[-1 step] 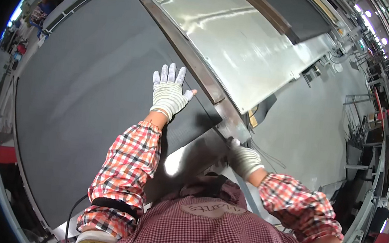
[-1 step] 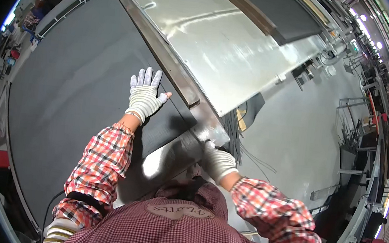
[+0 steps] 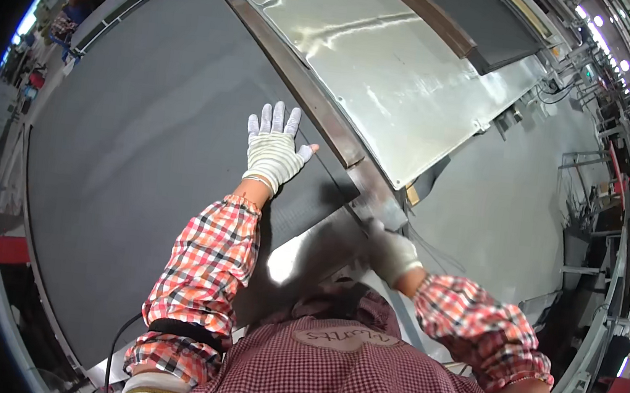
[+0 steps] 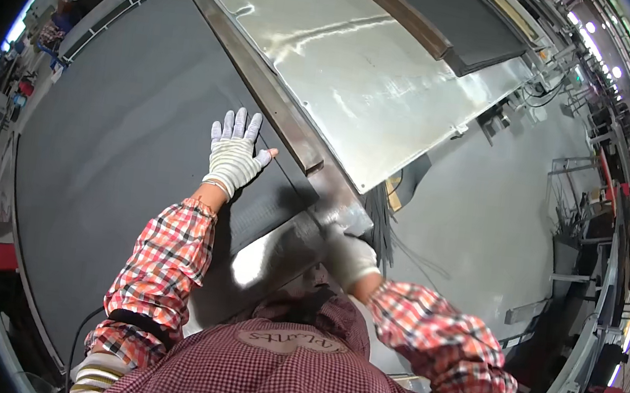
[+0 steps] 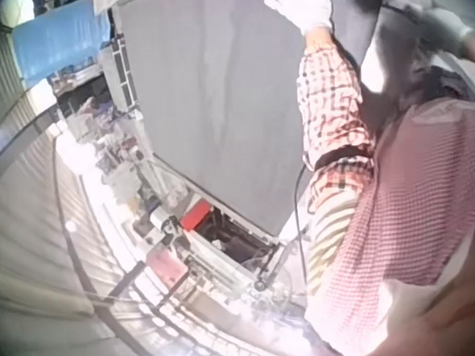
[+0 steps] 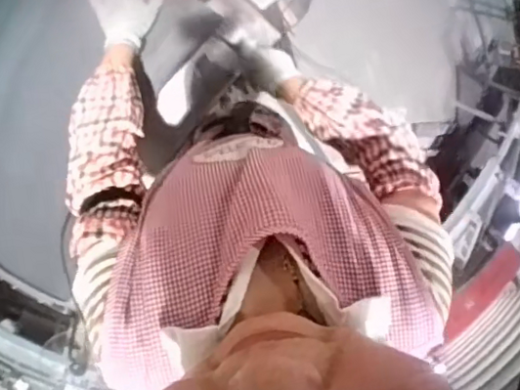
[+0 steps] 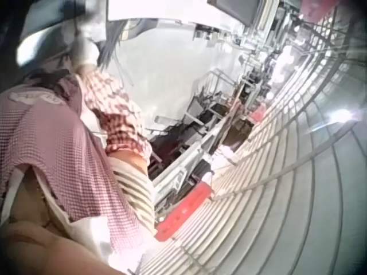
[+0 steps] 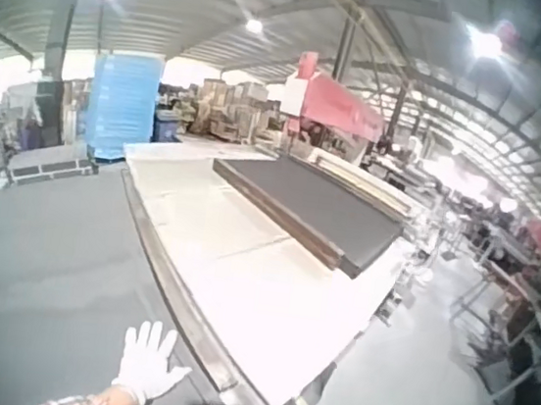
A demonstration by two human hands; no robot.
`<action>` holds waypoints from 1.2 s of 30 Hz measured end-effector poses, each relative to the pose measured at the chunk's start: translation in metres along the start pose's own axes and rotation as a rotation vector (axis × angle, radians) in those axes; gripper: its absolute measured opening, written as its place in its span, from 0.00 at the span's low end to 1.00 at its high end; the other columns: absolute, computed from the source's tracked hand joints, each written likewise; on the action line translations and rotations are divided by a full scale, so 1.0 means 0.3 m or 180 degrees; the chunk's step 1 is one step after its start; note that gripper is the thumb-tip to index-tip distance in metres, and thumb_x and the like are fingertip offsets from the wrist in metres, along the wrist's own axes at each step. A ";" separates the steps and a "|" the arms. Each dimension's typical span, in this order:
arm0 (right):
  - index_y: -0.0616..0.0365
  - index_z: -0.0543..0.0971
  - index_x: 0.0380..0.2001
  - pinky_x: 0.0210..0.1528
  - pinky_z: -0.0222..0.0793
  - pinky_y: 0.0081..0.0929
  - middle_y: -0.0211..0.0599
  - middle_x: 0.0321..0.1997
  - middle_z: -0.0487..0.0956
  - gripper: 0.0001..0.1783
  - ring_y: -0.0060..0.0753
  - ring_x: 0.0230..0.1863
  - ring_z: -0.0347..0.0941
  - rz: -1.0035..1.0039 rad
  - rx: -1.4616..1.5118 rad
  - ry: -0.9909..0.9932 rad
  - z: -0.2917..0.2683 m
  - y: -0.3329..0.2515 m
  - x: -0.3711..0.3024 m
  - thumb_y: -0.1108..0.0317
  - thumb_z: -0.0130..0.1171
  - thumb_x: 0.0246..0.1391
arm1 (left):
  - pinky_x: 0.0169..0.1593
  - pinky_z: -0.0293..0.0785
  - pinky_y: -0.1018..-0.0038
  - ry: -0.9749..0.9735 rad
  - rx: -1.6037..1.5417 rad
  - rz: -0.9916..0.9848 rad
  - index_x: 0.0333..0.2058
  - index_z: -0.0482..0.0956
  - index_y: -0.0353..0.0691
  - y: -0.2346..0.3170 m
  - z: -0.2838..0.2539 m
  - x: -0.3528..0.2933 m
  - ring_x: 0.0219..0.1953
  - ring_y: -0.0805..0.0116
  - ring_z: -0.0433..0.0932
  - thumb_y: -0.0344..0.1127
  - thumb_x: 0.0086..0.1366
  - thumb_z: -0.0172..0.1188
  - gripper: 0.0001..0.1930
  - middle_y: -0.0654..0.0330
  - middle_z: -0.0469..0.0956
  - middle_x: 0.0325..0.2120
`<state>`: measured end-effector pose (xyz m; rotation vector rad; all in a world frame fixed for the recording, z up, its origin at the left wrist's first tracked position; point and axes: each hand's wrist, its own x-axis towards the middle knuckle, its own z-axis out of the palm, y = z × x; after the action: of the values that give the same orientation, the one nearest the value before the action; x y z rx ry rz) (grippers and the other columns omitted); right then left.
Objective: Handling large industrial panels and operating a machine using a digital control interface in a manufacturing facility.
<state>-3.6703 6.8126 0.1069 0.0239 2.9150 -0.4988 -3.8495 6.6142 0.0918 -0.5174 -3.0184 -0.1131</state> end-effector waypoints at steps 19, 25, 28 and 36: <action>0.59 0.75 0.37 0.39 0.69 0.34 0.48 0.34 0.76 0.18 0.44 0.37 0.75 -0.1731 0.2506 0.0417 -0.217 -0.228 0.095 0.54 0.48 0.58 | 0.65 0.40 0.52 0.0377 0.0062 -0.0053 0.61 0.59 0.45 -0.072 0.020 -0.071 0.65 0.51 0.50 0.54 0.60 0.47 0.32 0.54 0.54 0.63; 0.65 0.66 0.54 0.50 0.65 0.36 0.50 0.59 0.65 0.37 0.43 0.53 0.67 0.0377 0.3330 -0.1031 0.038 -0.075 0.394 0.43 0.53 0.53 | 0.66 0.39 0.54 0.0419 -0.0072 -0.0118 0.60 0.60 0.43 -0.043 -0.009 -0.107 0.65 0.54 0.50 0.52 0.60 0.48 0.32 0.55 0.55 0.63; 0.66 0.67 0.55 0.61 0.51 0.26 0.47 0.58 0.69 0.40 0.35 0.59 0.62 0.1238 0.3101 -0.1567 -0.084 -0.211 0.375 0.41 0.53 0.51 | 0.66 0.39 0.54 0.0385 -0.0081 -0.0213 0.60 0.59 0.44 -0.055 -0.008 -0.129 0.65 0.55 0.49 0.51 0.60 0.48 0.32 0.55 0.55 0.63; 0.50 0.49 0.66 0.58 0.56 0.20 0.28 0.68 0.53 0.28 0.23 0.62 0.54 -0.0428 0.2409 -0.2713 0.173 0.219 0.193 0.60 0.33 0.64 | 0.66 0.38 0.55 0.0260 -0.0021 -0.0174 0.61 0.59 0.43 -0.070 -0.018 -0.107 0.66 0.55 0.49 0.52 0.60 0.47 0.32 0.56 0.54 0.63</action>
<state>-3.7149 6.8566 0.0267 -0.2227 1.7915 -1.2347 -3.8260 6.5835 0.0931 -0.4201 -2.9540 -0.1440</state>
